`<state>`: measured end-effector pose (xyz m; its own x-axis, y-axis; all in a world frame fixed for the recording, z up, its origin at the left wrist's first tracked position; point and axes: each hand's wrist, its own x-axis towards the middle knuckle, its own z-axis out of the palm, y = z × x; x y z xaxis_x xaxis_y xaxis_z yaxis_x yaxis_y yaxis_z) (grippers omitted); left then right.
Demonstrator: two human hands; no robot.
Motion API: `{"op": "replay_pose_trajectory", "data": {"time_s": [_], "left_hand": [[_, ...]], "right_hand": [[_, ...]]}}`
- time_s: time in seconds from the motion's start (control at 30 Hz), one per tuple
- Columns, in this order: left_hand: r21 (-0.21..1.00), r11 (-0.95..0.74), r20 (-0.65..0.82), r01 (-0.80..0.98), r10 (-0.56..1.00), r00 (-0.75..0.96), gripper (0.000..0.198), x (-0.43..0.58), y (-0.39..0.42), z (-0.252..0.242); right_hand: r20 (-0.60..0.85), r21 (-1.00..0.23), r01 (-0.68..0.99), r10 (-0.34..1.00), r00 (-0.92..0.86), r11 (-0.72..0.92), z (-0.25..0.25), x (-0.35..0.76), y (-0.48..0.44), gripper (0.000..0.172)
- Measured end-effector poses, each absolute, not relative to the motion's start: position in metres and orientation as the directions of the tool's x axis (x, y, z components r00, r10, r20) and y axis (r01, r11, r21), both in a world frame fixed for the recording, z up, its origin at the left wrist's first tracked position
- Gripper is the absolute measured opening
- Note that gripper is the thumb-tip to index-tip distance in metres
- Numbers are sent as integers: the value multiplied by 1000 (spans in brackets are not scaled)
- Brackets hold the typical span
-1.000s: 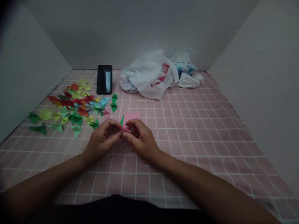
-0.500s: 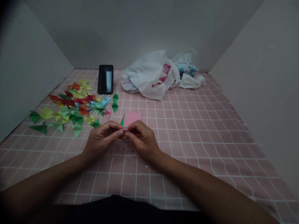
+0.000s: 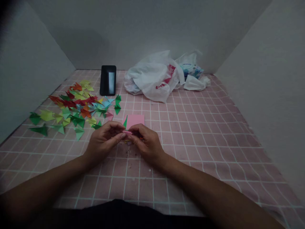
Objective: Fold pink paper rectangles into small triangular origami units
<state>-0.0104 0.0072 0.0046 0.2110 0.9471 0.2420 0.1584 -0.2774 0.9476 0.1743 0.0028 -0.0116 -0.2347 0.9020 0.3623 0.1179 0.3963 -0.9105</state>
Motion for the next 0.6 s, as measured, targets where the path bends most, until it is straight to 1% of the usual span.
{"op": "replay_pose_trajectory", "data": {"time_s": [0.1,0.33,0.47,0.6], "left_hand": [[963,-242,214,116,953,215,9,-10,7,2],[973,-218,191,77,947,257,9,-10,8,5],[952,-269,225,142,937,268,7,-11,8,6],[895,-373,309,246,914,264,5,-13,8,5]], "right_hand": [[392,-907,71,893,-220,415,-14,173,3,7],[376,-918,38,895,-242,395,-13,173,2,11],[384,-902,94,882,-275,422,-9,177,3,7],[354,-914,91,887,-298,395,-6,180,5,13]]}}
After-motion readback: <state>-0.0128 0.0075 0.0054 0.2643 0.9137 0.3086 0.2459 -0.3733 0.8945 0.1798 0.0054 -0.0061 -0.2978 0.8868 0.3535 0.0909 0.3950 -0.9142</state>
